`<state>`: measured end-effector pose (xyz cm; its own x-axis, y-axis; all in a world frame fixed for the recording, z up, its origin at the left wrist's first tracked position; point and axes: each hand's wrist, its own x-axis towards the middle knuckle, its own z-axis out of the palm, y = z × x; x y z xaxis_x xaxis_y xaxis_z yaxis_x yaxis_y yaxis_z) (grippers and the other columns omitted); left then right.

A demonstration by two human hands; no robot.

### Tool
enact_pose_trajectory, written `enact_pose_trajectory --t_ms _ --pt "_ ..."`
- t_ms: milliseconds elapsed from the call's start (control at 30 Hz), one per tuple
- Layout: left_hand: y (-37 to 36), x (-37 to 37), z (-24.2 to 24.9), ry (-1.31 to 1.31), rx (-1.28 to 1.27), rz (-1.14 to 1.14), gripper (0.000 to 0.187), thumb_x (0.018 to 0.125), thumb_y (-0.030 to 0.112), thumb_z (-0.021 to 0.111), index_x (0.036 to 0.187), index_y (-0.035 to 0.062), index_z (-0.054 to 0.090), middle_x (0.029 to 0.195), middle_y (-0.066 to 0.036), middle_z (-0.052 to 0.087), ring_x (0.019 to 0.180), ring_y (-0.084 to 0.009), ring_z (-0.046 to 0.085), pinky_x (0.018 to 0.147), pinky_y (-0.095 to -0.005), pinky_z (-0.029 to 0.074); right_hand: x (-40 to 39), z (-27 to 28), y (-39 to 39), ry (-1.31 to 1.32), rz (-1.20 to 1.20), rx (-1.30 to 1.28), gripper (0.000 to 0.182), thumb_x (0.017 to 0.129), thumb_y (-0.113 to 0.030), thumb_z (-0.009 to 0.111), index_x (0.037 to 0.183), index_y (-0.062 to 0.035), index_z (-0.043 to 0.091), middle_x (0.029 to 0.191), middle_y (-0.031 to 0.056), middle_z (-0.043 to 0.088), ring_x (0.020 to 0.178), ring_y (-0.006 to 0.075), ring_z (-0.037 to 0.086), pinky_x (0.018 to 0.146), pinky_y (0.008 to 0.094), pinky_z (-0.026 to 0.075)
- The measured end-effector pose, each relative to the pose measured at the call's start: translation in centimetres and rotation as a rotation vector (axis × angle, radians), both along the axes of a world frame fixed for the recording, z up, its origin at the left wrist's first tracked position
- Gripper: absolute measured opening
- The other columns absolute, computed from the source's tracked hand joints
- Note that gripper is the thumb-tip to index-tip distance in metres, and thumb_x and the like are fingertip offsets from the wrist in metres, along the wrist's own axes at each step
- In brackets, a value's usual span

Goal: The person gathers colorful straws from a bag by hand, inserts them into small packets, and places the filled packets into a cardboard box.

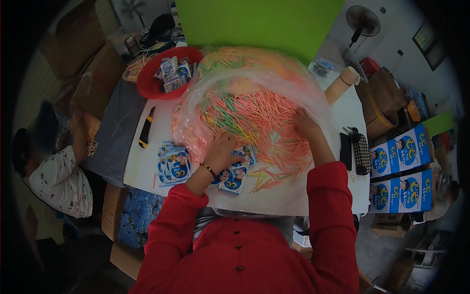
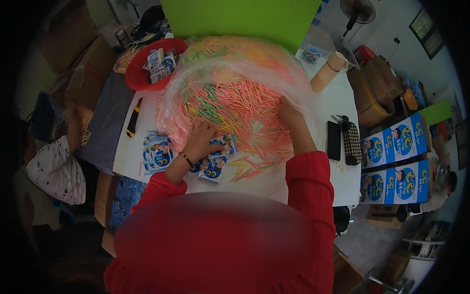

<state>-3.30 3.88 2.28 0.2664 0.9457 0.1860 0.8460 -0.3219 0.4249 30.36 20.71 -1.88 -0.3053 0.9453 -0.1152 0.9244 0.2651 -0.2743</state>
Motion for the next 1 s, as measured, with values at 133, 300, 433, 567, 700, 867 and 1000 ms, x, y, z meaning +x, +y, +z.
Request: enact_pose_trajectory --t_ms 133,300,433,567,700,867,1000 --pt "0.6 -0.1 -0.6 0.041 -0.020 -0.117 0.041 0.069 0.033 0.079 0.096 0.0055 0.065 0.105 -0.012 0.058 0.112 -0.0310 0.046 0.098 -0.0434 0.034 0.2 1.3 -1.7 -0.278 0.218 0.218 0.029 0.080 -0.005 0.060 0.107 0.0030 0.055 0.120 0.0199 0.051 0.117 0.0322 0.049 0.099 0.0369 0.043" --pt "1.3 -0.6 -0.8 0.007 -0.078 -0.131 0.031 0.071 0.025 0.076 0.095 0.0085 0.066 0.106 -0.009 0.059 0.109 -0.0293 0.048 0.097 -0.0412 0.035 -2.0 3.7 -4.2 0.725 -0.129 0.146 0.032 0.090 -0.006 0.055 0.121 0.0029 0.054 0.123 0.0183 0.056 0.119 0.0234 0.053 0.099 0.0310 0.043" --pt "1.8 -1.0 -1.8 -0.199 0.082 -0.136 0.029 0.075 0.020 0.072 0.101 0.0083 0.068 0.100 -0.008 0.063 0.098 -0.0285 0.053 0.091 -0.0395 0.038 -5.1 2.3 -7.9 0.938 -0.129 0.189 0.027 0.096 -0.009 0.050 0.122 -0.0018 0.057 0.112 0.0091 0.064 0.104 0.0142 0.058 0.089 0.0274 0.044" --pt "1.9 -1.0 -3.0 -0.211 0.163 -0.162 0.026 0.077 0.016 0.068 0.103 0.0089 0.068 0.097 -0.008 0.065 0.096 -0.0280 0.055 0.089 -0.0399 0.040 -9.0 -1.2 -11.6 1.177 -0.173 -0.040 0.018 0.098 -0.011 0.050 0.110 -0.0010 0.059 0.097 0.0005 0.064 0.085 0.0078 0.057 0.072 0.0237 0.044" --pt "0.6 -0.8 -0.6 -0.370 0.213 -0.078 0.020 0.083 0.012 0.064 0.102 0.0070 0.068 0.091 -0.006 0.067 0.088 -0.0273 0.059 0.079 -0.0372 0.046 -9.5 -1.7 -11.5 1.437 -0.220 -0.107 0.012 0.097 -0.014 0.052 0.096 -0.0062 0.062 0.083 -0.0010 0.060 0.073 0.0074 0.053 0.065 0.0235 0.043" --pt "-1.1 -1.2 0.8 -1.011 -0.315 0.165 0.016 0.093 0.017 0.060 0.100 0.0034 0.067 0.088 -0.002 0.069 0.074 -0.0165 0.063 0.069 -0.0290 0.049 -6.1 -3.2 -8.3 1.860 -0.383 -0.456 0.014 0.100 -0.014 0.047 0.093 -0.0034 0.053 0.080 0.0041 0.056 0.071 0.0148 0.053 0.068 0.0272 0.045" --pt "-2.2 -1.1 0.8 -1.683 -0.682 0.236 0.019 0.095 0.020 0.059 0.103 0.0040 0.066 0.091 -0.001 0.069 0.079 -0.0111 0.066 0.070 -0.0262 0.052 -7.3 -0.9 -9.7 1.947 -0.529 -0.749 0.015 0.101 -0.016 0.045 0.101 -0.0029 0.053 0.082 0.0052 0.056 0.075 0.0175 0.055 0.074 0.0289 0.047"
